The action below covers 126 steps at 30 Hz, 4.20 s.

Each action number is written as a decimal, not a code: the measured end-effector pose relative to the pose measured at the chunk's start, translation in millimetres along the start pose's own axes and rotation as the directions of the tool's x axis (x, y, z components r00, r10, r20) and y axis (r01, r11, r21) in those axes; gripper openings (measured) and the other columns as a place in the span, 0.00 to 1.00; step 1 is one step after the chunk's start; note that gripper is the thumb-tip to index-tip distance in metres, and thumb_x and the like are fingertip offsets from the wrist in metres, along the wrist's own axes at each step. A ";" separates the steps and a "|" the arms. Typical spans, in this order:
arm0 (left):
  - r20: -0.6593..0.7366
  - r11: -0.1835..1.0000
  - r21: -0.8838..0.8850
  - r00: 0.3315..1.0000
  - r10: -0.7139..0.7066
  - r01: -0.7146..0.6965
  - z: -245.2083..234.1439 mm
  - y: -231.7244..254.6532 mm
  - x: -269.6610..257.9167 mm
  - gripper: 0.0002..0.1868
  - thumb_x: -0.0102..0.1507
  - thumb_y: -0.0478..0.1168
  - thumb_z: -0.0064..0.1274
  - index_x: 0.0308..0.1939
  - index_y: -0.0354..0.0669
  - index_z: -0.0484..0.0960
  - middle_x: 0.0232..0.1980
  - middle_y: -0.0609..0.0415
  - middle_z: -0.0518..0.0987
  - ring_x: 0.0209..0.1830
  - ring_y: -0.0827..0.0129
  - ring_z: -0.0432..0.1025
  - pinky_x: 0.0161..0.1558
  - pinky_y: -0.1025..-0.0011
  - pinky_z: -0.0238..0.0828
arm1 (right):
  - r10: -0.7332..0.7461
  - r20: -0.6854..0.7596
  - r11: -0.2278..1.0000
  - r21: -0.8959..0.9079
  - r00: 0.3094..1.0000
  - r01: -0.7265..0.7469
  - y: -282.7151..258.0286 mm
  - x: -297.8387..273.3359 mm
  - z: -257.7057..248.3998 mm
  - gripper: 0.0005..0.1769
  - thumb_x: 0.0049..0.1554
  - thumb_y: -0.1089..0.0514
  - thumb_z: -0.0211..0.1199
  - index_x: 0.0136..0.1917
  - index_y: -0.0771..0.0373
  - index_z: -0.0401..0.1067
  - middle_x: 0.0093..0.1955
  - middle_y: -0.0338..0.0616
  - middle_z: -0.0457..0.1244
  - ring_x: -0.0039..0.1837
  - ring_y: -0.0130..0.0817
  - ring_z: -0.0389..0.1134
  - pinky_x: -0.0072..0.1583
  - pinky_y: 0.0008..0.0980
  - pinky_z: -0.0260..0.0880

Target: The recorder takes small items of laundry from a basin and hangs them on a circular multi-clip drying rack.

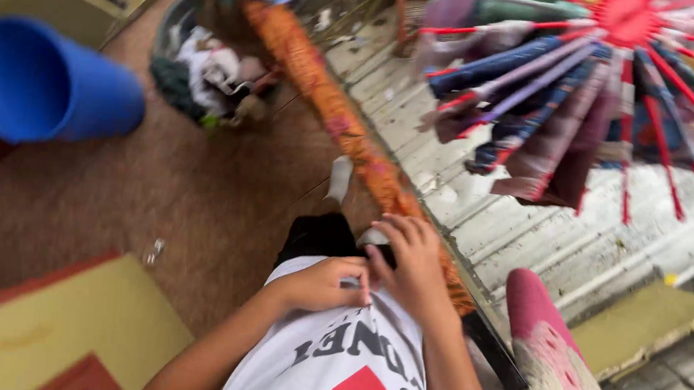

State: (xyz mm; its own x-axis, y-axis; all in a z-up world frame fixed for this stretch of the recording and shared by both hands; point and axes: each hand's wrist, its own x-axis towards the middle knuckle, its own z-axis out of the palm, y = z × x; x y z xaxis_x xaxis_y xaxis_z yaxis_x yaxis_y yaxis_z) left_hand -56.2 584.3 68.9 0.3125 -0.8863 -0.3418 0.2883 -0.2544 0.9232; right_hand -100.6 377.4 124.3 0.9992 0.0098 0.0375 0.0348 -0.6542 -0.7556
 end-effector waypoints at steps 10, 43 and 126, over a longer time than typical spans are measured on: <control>-0.199 0.918 -0.220 0.936 0.289 -0.330 -108.1 -29.5 -54.0 0.09 0.68 0.44 0.57 0.36 0.45 0.78 0.56 0.56 0.76 0.58 0.70 0.70 0.63 0.69 0.66 | 0.015 0.008 0.989 -0.145 1.000 -0.014 -33.4 86.0 31.8 0.12 0.59 0.64 0.65 0.57 0.65 0.73 0.58 0.50 0.67 0.61 0.44 0.70 0.63 0.37 0.69; -0.355 -0.138 -0.294 -0.242 -0.903 0.946 -548.3 -398.4 -71.0 0.59 0.46 0.74 0.64 0.70 0.46 0.60 0.71 0.43 0.64 0.65 0.48 0.63 0.64 0.49 0.59 | 0.058 0.182 0.950 -0.311 0.982 0.002 432.5 655.9 804.2 0.22 0.61 0.61 0.64 0.65 0.71 0.63 0.62 0.64 0.61 0.64 0.62 0.64 0.63 0.53 0.65; -0.983 0.863 -0.171 0.020 -0.183 -0.476 -758.5 -204.6 61.5 0.19 0.71 0.36 0.55 0.25 0.44 0.72 0.26 0.60 0.76 0.27 0.82 0.73 0.37 0.81 0.72 | 0.548 0.430 0.358 0.655 0.717 -0.666 222.5 600.3 647.2 0.35 0.68 0.36 0.48 0.77 0.61 0.62 0.70 0.52 0.61 0.61 0.50 0.65 0.65 0.56 0.63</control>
State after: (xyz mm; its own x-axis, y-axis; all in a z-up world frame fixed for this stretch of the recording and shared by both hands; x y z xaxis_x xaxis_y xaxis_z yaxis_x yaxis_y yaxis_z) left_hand 590.6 875.4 -274.5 0.8433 0.4089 -0.3489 0.2544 0.2682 0.9292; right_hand 518.1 727.2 -444.6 0.7433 -0.0267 -0.6685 -0.6416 0.2544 -0.7236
